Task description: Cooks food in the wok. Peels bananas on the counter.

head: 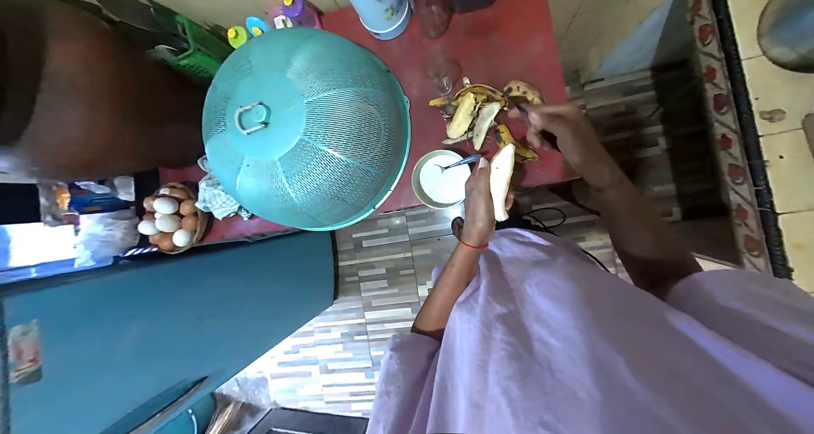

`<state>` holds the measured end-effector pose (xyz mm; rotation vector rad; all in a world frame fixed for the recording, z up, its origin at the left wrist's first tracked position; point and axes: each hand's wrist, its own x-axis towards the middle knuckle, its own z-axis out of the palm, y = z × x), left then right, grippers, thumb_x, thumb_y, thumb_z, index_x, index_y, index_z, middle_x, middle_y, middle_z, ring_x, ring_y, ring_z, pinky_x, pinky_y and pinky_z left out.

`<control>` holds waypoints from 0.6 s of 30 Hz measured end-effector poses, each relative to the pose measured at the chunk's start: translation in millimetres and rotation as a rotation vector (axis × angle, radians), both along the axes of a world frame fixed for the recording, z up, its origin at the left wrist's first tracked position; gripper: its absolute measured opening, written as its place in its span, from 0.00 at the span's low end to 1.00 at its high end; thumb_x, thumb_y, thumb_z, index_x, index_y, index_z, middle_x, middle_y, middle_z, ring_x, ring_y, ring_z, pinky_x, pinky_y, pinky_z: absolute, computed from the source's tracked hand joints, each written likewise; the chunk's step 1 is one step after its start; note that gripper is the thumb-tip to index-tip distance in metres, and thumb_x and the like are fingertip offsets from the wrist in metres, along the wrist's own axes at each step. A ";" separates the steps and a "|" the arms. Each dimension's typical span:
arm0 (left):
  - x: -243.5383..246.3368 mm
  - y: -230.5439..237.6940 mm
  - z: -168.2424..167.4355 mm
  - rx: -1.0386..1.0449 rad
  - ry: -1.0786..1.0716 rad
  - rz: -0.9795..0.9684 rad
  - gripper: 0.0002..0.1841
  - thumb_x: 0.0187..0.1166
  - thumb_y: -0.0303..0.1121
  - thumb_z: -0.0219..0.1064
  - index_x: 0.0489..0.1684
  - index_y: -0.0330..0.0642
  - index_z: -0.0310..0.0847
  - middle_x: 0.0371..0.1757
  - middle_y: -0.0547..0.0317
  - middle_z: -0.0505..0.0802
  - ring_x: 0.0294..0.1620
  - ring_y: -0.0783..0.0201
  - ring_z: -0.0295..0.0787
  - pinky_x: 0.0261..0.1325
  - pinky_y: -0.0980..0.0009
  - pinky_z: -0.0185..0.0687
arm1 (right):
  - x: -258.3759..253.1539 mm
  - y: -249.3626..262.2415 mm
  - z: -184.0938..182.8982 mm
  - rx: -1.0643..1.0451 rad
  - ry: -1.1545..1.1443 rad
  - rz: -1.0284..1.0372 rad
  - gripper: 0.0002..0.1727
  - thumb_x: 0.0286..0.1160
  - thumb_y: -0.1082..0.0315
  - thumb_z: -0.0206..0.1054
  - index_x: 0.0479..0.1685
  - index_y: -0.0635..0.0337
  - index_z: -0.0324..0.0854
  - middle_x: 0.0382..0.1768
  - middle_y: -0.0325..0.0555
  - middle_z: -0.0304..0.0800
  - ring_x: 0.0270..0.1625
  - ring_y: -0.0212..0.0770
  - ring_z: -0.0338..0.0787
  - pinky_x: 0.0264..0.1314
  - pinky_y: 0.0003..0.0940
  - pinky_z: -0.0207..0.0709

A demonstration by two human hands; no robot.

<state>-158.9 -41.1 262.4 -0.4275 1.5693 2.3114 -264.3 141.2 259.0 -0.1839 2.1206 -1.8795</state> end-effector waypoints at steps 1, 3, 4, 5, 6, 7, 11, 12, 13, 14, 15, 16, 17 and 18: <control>-1.7 -0.7 -0.4 -0.033 0.028 -0.003 0.30 0.90 0.63 0.35 0.56 0.52 0.77 0.23 0.61 0.84 0.13 0.72 0.75 0.15 0.78 0.75 | 20.9 -0.1 12.3 -0.008 0.039 0.005 0.23 0.89 0.61 0.49 0.67 0.63 0.85 0.23 0.33 0.82 0.21 0.25 0.74 0.25 0.24 0.71; -4.5 -0.5 0.1 -0.092 0.072 -0.017 0.31 0.89 0.64 0.34 0.56 0.52 0.76 0.21 0.60 0.84 0.12 0.70 0.75 0.14 0.76 0.75 | 48.9 -1.3 19.4 -0.006 0.101 -0.002 0.24 0.89 0.64 0.50 0.74 0.64 0.81 0.22 0.34 0.79 0.20 0.25 0.71 0.23 0.23 0.69; -5.5 0.3 0.1 -0.119 0.077 -0.023 0.31 0.89 0.65 0.35 0.57 0.52 0.77 0.21 0.59 0.83 0.11 0.69 0.75 0.13 0.75 0.75 | 57.7 -1.3 20.0 0.001 0.124 0.007 0.24 0.89 0.65 0.49 0.76 0.63 0.80 0.22 0.33 0.78 0.19 0.25 0.70 0.24 0.23 0.68; -6.9 1.2 -0.2 -0.138 0.085 -0.034 0.32 0.88 0.66 0.35 0.57 0.53 0.77 0.21 0.58 0.83 0.11 0.68 0.75 0.12 0.74 0.75 | 64.2 -0.8 20.5 0.004 0.134 0.017 0.24 0.91 0.65 0.49 0.78 0.63 0.78 0.22 0.34 0.77 0.19 0.25 0.69 0.23 0.22 0.66; -8.0 2.7 0.0 -0.150 0.092 -0.043 0.32 0.88 0.67 0.36 0.58 0.53 0.76 0.22 0.58 0.83 0.11 0.68 0.75 0.12 0.74 0.75 | 68.1 -1.0 21.3 0.001 0.139 0.020 0.25 0.90 0.66 0.49 0.80 0.63 0.76 0.24 0.33 0.78 0.20 0.24 0.68 0.24 0.21 0.66; -8.6 4.4 1.2 -0.154 0.092 -0.053 0.32 0.88 0.67 0.36 0.60 0.54 0.76 0.22 0.58 0.84 0.11 0.68 0.75 0.12 0.74 0.75 | 72.1 -1.4 22.9 0.003 0.142 0.009 0.25 0.89 0.68 0.49 0.81 0.64 0.74 0.24 0.34 0.77 0.21 0.24 0.68 0.24 0.21 0.65; -10.3 10.2 2.1 -0.179 0.129 -0.094 0.30 0.89 0.64 0.36 0.60 0.54 0.76 0.23 0.59 0.84 0.11 0.69 0.75 0.13 0.75 0.75 | 76.0 1.7 22.8 0.078 0.128 -0.038 0.25 0.90 0.68 0.50 0.82 0.61 0.74 0.33 0.39 0.84 0.25 0.24 0.72 0.30 0.23 0.70; -9.9 11.0 1.0 -0.185 0.140 -0.097 0.30 0.89 0.64 0.36 0.61 0.53 0.76 0.23 0.58 0.84 0.12 0.69 0.76 0.13 0.75 0.75 | 77.8 2.9 24.0 0.111 0.128 -0.050 0.25 0.90 0.67 0.50 0.82 0.59 0.75 0.39 0.40 0.88 0.27 0.24 0.73 0.33 0.23 0.71; -9.7 11.8 0.4 -0.192 0.146 -0.101 0.30 0.90 0.64 0.36 0.61 0.54 0.77 0.23 0.58 0.85 0.12 0.68 0.76 0.13 0.74 0.75 | 81.7 4.5 27.0 0.145 0.127 -0.056 0.25 0.92 0.65 0.50 0.83 0.57 0.75 0.46 0.42 0.91 0.29 0.24 0.75 0.35 0.23 0.72; -9.5 12.5 0.5 -0.205 0.148 -0.107 0.30 0.89 0.64 0.36 0.60 0.54 0.77 0.24 0.58 0.85 0.12 0.68 0.77 0.13 0.73 0.76 | 87.7 5.6 30.9 0.169 0.125 -0.065 0.25 0.93 0.64 0.49 0.85 0.54 0.73 0.49 0.43 0.92 0.28 0.26 0.75 0.33 0.24 0.72; -9.0 13.2 0.6 -0.226 0.152 -0.114 0.31 0.89 0.65 0.36 0.60 0.54 0.78 0.24 0.57 0.85 0.12 0.67 0.77 0.13 0.72 0.76 | 92.6 6.6 32.2 0.168 0.125 -0.075 0.25 0.93 0.63 0.49 0.85 0.53 0.73 0.46 0.44 0.91 0.26 0.27 0.73 0.30 0.24 0.70; -8.6 13.6 0.4 -0.248 0.160 -0.123 0.31 0.88 0.66 0.36 0.60 0.54 0.78 0.25 0.57 0.85 0.12 0.66 0.77 0.13 0.72 0.76 | 96.4 7.7 30.8 0.143 0.125 -0.086 0.25 0.93 0.63 0.49 0.85 0.52 0.73 0.40 0.43 0.88 0.22 0.28 0.70 0.24 0.24 0.67; -8.6 13.8 -0.2 -0.272 0.173 -0.133 0.32 0.88 0.66 0.36 0.60 0.54 0.78 0.25 0.57 0.85 0.12 0.66 0.77 0.13 0.71 0.76 | 99.5 8.8 29.1 0.116 0.115 -0.101 0.25 0.93 0.63 0.50 0.84 0.52 0.74 0.34 0.44 0.85 0.18 0.30 0.67 0.19 0.24 0.63; -8.6 14.0 -1.0 -0.295 0.192 -0.141 0.32 0.89 0.65 0.36 0.60 0.53 0.78 0.25 0.58 0.86 0.13 0.67 0.78 0.14 0.71 0.77 | 99.9 8.5 29.4 0.114 0.100 -0.113 0.24 0.93 0.63 0.50 0.83 0.53 0.75 0.32 0.44 0.83 0.18 0.30 0.66 0.18 0.25 0.62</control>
